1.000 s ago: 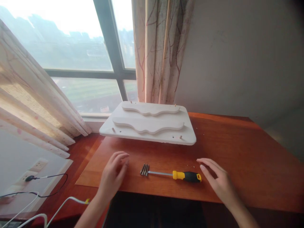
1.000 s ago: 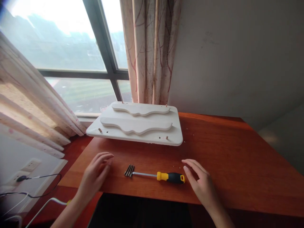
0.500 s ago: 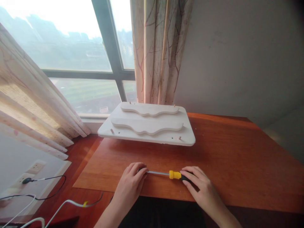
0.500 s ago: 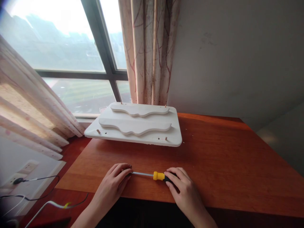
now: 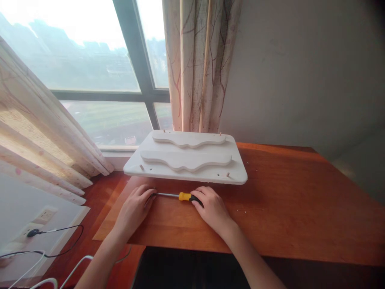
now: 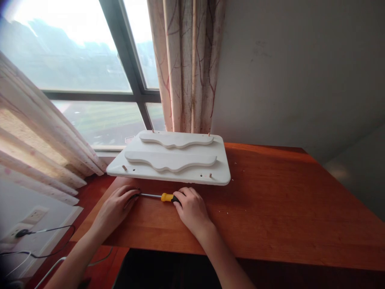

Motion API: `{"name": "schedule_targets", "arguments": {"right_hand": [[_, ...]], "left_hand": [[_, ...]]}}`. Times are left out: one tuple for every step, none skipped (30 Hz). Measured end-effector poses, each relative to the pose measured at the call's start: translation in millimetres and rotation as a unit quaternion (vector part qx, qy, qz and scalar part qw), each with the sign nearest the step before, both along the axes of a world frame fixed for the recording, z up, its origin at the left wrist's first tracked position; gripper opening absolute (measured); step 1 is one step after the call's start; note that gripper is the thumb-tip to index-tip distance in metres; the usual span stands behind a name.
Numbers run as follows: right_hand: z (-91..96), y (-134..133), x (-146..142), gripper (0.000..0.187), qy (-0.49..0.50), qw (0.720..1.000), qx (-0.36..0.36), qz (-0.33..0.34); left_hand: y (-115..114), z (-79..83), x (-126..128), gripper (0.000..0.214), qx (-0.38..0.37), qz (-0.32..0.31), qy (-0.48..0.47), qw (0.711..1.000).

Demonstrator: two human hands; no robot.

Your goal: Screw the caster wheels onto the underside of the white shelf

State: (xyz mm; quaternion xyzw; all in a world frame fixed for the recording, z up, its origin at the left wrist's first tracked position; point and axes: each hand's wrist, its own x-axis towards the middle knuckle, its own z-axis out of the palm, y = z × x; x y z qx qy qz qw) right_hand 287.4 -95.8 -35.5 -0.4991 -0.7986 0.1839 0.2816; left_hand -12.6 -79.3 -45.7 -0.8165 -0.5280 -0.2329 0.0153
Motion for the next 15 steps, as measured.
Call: {"name": "schedule_targets", "arguments": {"right_hand": [[-0.2,4,-5,0.028,-0.002,1.0,-0.002,-0.003],[-0.8,7,-9,0.028,-0.002,1.0,-0.004,-0.006],[-1.4,10,-12,0.028,-0.002,1.0,-0.006,-0.008],[-2.0,11,-14,0.028,-0.001,1.0,-0.007,-0.009],[-2.5,13,-15,0.028,0.0,1.0,-0.008,-0.009],[-2.8,14,-16,0.028,0.0,1.0,-0.009,-0.009],[-3.0,14,-16,0.028,-0.001,1.0,-0.009,-0.008],[-3.1,15,-15,0.028,-0.002,1.0,-0.009,-0.007],[-3.0,16,-15,0.028,-0.003,1.0,-0.009,-0.006],[-2.9,16,-15,0.028,-0.005,1.0,-0.009,-0.005],[-2.8,17,-15,0.028,-0.006,1.0,-0.008,-0.005],[-2.7,17,-14,0.028,-0.008,1.0,-0.008,-0.004],[-2.7,18,-14,0.028,-0.011,1.0,-0.006,-0.003],[-2.8,18,-14,0.028,-0.013,1.0,-0.003,-0.002],[-2.9,19,-14,0.028,-0.015,1.0,0.0,-0.002]], "left_hand": [[4,1.3,-5,0.026,-0.006,-0.002,0.0,1.0],[7,2.8,-8,0.027,-0.011,-0.004,-0.002,1.0],[10,4.2,-11,0.027,-0.017,-0.008,-0.004,1.0],[13,5.5,-12,0.027,-0.02,-0.011,-0.006,1.0],[15,6.7,-12,0.027,-0.02,-0.012,-0.008,1.0],[17,7.5,-12,0.027,-0.017,-0.012,-0.01,1.0],[18,8.2,-12,0.027,-0.013,-0.012,-0.01,1.0],[19,8.6,-11,0.027,-0.008,-0.01,-0.011,1.0],[19,8.7,-11,0.027,-0.006,-0.009,-0.011,1.0],[19,8.7,-10,0.028,-0.004,-0.008,-0.01,1.0],[19,8.4,-10,0.028,-0.004,-0.007,-0.01,1.0],[19,7.9,-10,0.029,-0.005,-0.005,-0.01,1.0],[18,7.2,-10,0.029,-0.005,-0.002,-0.009,1.0],[18,6.4,-10,0.029,-0.003,0.001,-0.008,1.0],[17,5.4,-10,0.028,0.0,0.007,-0.006,1.0]]}}
